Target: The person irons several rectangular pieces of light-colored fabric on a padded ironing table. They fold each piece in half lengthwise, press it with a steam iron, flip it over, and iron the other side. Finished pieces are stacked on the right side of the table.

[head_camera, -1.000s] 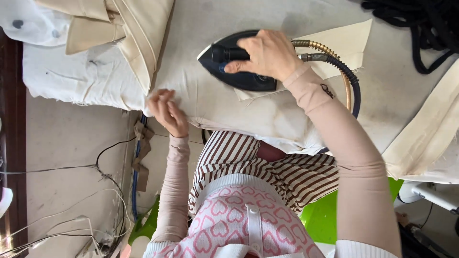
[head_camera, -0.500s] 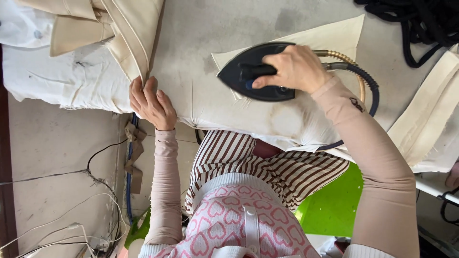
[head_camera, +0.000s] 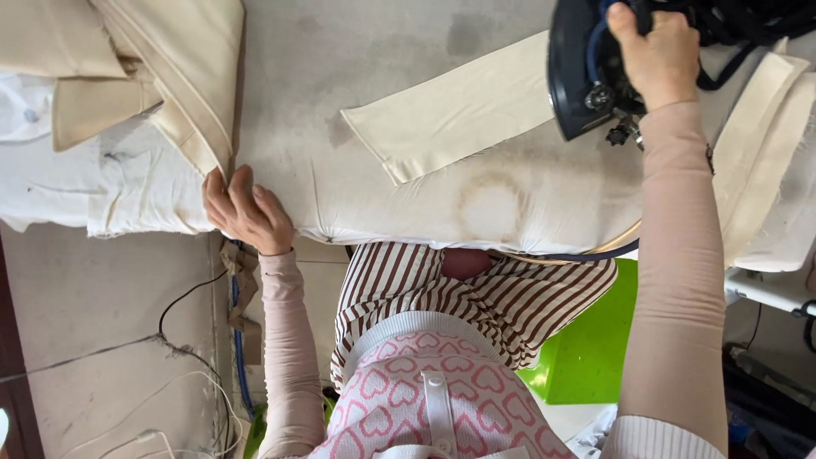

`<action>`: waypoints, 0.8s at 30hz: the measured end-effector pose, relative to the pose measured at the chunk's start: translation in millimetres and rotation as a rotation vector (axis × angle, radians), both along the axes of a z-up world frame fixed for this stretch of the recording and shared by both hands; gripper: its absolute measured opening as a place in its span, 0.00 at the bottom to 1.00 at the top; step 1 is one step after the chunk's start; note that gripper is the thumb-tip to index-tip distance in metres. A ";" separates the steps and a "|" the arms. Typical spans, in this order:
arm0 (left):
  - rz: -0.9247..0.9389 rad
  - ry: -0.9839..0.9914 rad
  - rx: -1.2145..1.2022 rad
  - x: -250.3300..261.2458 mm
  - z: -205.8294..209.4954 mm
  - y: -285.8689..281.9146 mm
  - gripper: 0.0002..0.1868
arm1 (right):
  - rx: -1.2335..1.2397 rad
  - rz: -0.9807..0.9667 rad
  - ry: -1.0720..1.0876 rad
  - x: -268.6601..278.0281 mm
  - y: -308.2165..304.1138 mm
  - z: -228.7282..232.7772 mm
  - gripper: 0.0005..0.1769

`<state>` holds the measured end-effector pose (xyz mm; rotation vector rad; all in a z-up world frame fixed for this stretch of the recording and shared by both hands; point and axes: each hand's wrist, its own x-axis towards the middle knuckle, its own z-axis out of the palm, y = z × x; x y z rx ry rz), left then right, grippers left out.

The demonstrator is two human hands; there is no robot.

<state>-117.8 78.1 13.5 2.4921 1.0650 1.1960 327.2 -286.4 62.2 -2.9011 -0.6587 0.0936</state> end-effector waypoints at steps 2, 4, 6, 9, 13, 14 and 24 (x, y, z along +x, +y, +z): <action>0.000 -0.006 -0.010 3.4 5.2 -2.2 0.19 | 0.004 -0.048 -0.025 19.6 -41.8 -13.4 0.41; 0.001 -0.014 -0.014 5.6 9.1 -5.5 0.19 | 0.014 -0.095 -0.052 28.5 -76.3 -18.1 0.43; 0.033 0.036 -0.150 5.8 10.2 -11.1 0.19 | -0.003 -0.322 -0.043 26.5 -104.0 -15.9 0.44; -0.177 0.011 -0.138 26.0 9.5 -32.0 0.26 | 0.082 -0.497 -0.099 16.5 -135.1 -14.5 0.38; -0.277 0.273 -0.210 39.1 0.2 -88.0 0.39 | 0.335 -0.180 -0.555 -25.4 -109.8 5.6 0.19; -0.366 0.331 -0.170 44.7 0.9 -94.1 0.40 | 0.291 -0.027 -0.641 -45.1 -86.1 20.0 0.19; -0.650 0.174 0.223 97.1 -32.0 -106.9 0.03 | -0.002 0.449 -0.378 -111.9 11.6 -46.0 0.15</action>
